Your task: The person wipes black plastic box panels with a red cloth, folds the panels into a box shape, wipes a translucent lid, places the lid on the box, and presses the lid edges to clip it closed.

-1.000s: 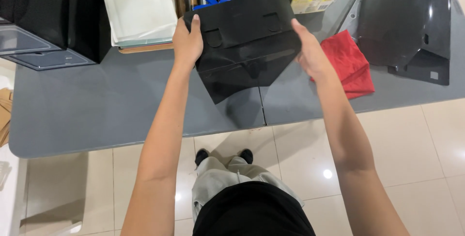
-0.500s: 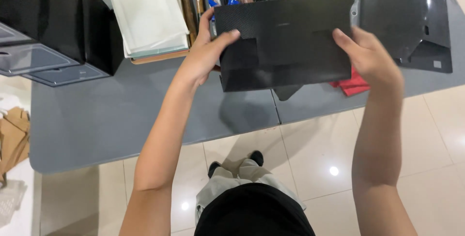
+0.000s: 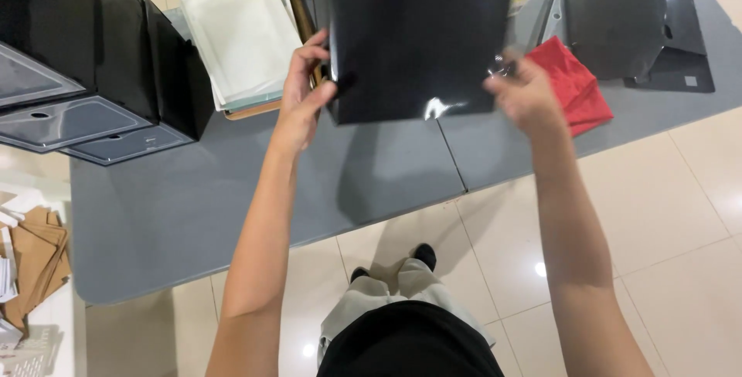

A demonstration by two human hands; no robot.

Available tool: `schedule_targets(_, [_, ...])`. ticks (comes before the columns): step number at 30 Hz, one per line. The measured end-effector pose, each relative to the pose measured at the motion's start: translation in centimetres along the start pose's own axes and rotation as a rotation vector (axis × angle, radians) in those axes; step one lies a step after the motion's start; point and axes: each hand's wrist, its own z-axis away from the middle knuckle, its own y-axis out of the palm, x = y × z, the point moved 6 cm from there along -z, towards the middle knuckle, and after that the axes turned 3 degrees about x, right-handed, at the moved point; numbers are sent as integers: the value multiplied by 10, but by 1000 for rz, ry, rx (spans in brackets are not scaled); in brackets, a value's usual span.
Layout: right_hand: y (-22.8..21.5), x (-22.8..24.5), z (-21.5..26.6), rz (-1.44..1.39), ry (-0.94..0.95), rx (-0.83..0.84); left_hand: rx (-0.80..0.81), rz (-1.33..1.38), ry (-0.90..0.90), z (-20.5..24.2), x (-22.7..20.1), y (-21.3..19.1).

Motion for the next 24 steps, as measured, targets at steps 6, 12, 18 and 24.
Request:
schedule_targets(6, [77, -32, 38, 98, -297, 307, -202, -387, -170, 22, 48, -46])
schedule_targets(12, [63, -150, 28, 158, -114, 111, -168, -232, -213, 77, 165, -83])
schedule_targets(18, [82, -157, 51, 303, -33, 68, -229, -374, -306, 121, 187, -84])
schedule_targets(24, [82, -229, 34, 235, 22, 9, -155, -129, -71, 158, 263, -92])
